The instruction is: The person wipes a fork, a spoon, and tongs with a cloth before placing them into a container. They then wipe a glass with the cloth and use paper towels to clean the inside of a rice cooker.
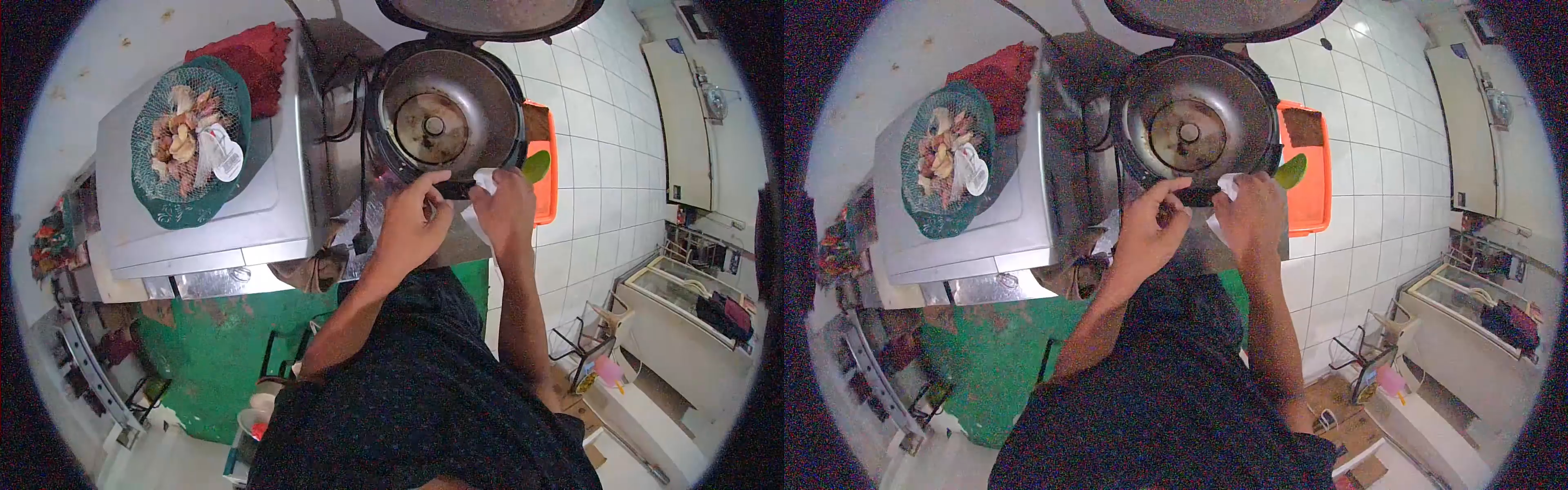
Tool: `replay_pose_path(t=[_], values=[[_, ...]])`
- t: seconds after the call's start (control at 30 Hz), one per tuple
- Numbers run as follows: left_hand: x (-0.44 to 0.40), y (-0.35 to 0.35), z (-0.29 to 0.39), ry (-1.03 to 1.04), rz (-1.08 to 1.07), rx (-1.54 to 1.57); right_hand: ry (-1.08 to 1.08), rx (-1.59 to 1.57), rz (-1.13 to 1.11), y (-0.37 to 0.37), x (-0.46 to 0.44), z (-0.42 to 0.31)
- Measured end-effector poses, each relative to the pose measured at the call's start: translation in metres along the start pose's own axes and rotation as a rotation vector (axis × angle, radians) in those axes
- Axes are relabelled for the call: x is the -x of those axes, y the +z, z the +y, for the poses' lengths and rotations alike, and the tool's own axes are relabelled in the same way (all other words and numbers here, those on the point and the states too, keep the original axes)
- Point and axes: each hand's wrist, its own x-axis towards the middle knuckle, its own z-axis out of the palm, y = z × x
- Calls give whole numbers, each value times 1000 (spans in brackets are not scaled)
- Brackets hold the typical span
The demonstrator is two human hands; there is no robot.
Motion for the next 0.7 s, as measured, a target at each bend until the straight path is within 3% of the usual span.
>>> replay_pose_path(t=[0.07, 0.17, 0.3, 0.47, 0.5, 0.6, 0.63, 0.7], values=[[0, -2, 3, 20, 0, -23, -27, -7, 33, 4, 1, 7], [3, -8, 7, 48, -17, 13, 94, -161, -52, -7, -1, 10], [9, -10, 0, 83, -136, 59, 469, -917, -197, -41, 4, 12], [28, 24, -32, 172, -397, 249, 432, -1419, -210, -42, 19, 23], [32, 29, -26, -21, -610, 472, 412, -1474, -233, -39, 20, 26], [43, 40, -13, -375, -782, 962, 447, -1546, -257, -30, 24, 36], [45, 39, -5, -375, -789, 923, 456, -1501, -228, -39, 26, 26], [41, 45, -16, -378, -595, 812, 424, -1486, -177, -43, 34, 25]])
